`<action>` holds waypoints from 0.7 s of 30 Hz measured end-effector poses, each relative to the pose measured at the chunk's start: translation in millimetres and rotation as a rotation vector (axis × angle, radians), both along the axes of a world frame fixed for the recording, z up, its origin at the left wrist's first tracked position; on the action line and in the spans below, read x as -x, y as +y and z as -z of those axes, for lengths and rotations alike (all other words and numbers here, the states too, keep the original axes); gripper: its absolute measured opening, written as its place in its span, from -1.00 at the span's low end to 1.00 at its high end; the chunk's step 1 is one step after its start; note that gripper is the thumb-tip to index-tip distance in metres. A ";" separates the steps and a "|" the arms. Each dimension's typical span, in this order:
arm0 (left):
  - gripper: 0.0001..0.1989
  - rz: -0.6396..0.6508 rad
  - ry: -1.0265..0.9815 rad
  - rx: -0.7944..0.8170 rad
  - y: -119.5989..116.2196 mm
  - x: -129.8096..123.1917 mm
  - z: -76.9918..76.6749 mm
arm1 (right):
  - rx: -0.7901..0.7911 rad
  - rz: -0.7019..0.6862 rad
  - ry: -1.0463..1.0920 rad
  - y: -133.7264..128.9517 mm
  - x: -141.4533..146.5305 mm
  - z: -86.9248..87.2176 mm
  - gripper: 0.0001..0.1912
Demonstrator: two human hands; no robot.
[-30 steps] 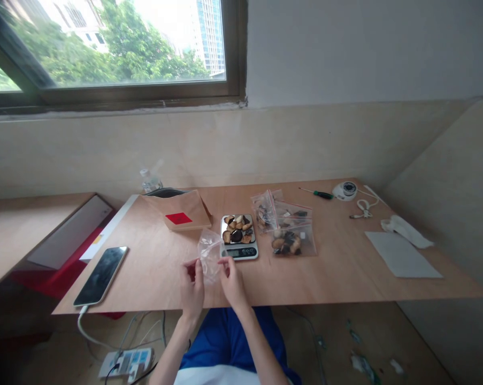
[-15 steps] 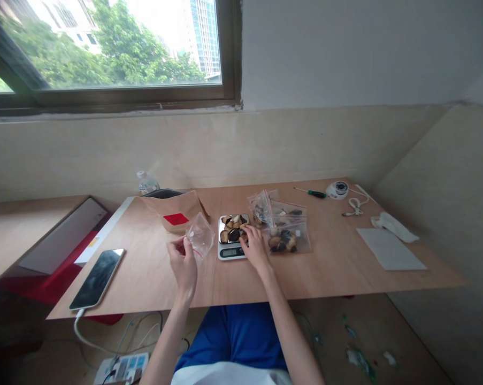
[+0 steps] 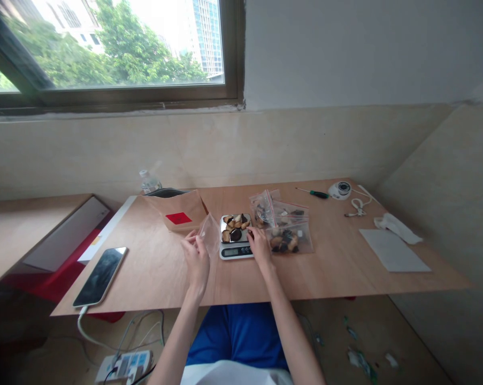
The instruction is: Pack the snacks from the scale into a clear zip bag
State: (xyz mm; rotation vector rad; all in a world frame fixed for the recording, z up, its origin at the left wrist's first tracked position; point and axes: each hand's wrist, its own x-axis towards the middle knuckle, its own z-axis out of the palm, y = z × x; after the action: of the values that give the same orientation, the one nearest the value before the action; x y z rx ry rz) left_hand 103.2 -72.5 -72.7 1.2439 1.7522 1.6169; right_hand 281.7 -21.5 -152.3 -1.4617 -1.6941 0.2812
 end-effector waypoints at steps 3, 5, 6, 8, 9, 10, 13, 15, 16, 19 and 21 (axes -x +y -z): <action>-0.91 0.008 0.001 0.045 -1.9 -3.3 0.8 | 0.054 0.027 0.208 -3.8 6.8 -20.2 -0.73; -0.91 0.000 0.011 0.065 -2.3 -5.6 4.0 | 0.075 0.007 0.418 -9.6 17.9 -43.7 -0.69; -0.91 -0.003 0.013 0.070 -2.3 -6.9 6.1 | 0.073 -0.029 0.526 -13.0 25.2 -56.3 -0.67; -0.90 -0.003 0.009 0.083 -2.1 -9.4 10.4 | 0.116 -0.150 0.679 -19.0 41.7 -78.1 -0.66; -0.89 -0.001 0.003 0.093 -2.1 -10.6 12.1 | 0.146 -0.213 0.707 -21.2 50.1 -85.6 -0.66; -0.88 0.000 -0.009 0.104 -2.3 -11.7 13.4 | 0.175 -0.256 0.710 -22.6 58.3 -90.4 -0.67; -0.85 0.000 -0.085 0.147 -3.8 -12.7 15.5 | 0.251 -0.271 0.607 -23.6 77.7 -92.2 -0.70; -0.83 -0.007 -0.148 0.169 -4.8 -10.7 16.8 | 0.289 -0.256 0.534 -23.8 84.8 -90.2 -0.69; -0.81 -0.010 -0.171 0.175 -5.1 -8.8 17.7 | 0.292 -0.262 0.513 -24.2 86.3 -90.1 -0.69; -0.80 -0.028 -0.203 0.186 -4.4 -1.1 21.5 | 0.158 -0.262 0.460 -24.8 83.7 -90.9 -0.74; -0.82 -0.058 -0.218 0.202 -3.2 4.0 23.7 | 0.007 -0.165 0.390 -22.7 79.2 -86.8 -0.73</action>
State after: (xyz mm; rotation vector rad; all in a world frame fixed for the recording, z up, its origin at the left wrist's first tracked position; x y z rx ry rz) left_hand 99.2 -75.7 -96.4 0.8970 1.7758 1.5012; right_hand 202.5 -44.2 -65.6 -1.1809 -1.4932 0.6202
